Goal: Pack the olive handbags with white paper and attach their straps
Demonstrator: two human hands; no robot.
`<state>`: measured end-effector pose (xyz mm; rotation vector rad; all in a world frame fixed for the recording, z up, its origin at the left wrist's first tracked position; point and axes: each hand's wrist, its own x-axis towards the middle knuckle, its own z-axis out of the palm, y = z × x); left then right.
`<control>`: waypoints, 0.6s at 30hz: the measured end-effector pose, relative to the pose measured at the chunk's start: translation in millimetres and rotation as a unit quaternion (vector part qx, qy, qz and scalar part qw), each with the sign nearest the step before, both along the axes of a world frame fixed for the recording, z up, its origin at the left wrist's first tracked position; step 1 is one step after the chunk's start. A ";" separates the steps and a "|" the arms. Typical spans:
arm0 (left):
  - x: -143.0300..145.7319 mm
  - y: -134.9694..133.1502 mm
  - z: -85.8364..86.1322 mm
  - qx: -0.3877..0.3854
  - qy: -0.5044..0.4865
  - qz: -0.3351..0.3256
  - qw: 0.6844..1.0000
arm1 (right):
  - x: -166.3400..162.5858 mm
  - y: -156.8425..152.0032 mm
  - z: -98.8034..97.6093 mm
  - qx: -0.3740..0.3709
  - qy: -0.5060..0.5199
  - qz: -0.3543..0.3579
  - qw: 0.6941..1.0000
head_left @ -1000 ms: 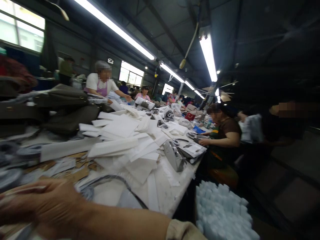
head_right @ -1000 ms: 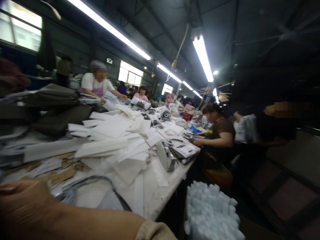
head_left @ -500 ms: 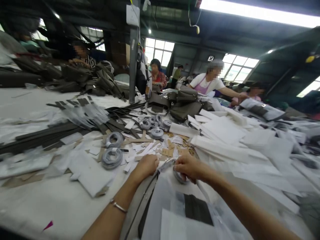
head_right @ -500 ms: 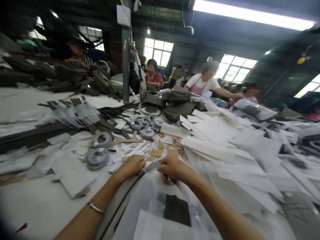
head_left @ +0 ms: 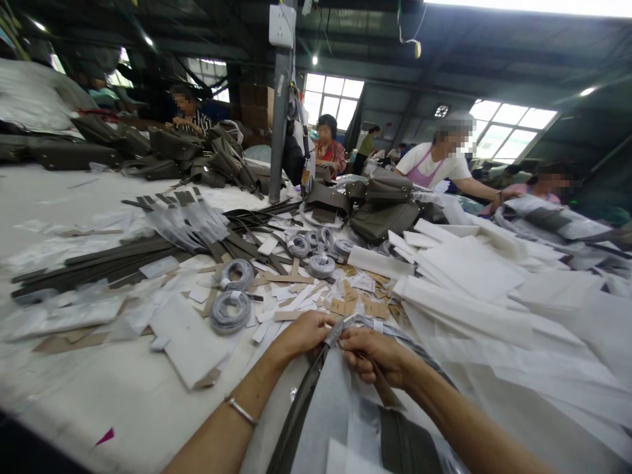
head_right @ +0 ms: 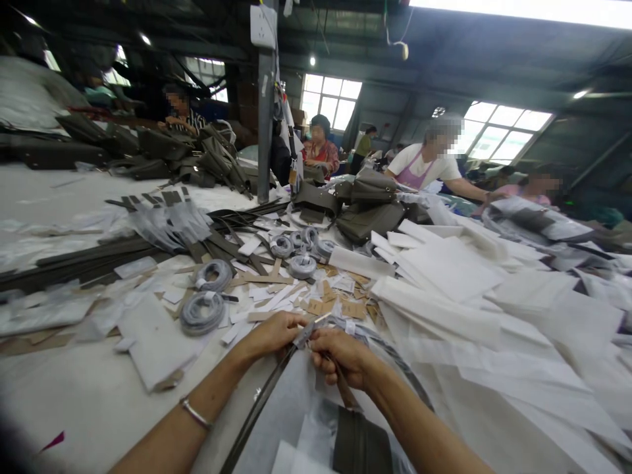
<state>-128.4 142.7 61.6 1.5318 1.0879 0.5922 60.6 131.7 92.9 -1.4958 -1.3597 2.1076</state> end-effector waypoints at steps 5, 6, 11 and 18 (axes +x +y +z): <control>-4.9 0.8 1.4 0.010 -0.017 0.003 1.000 | 1.7 -0.8 -11.5 -0.038 0.090 -0.067 0.993; -4.9 1.5 0.2 0.015 -0.016 0.011 1.000 | 0.9 -0.8 -12.7 -0.038 0.094 -0.071 0.992; -1.0 5.7 -10.5 0.076 0.018 0.043 0.996 | 2.2 -0.8 -15.1 -0.023 0.095 -0.087 0.991; 3.5 6.1 -17.0 0.141 0.076 0.043 0.986 | 6.6 -4.5 -16.8 -0.010 0.106 -0.106 0.989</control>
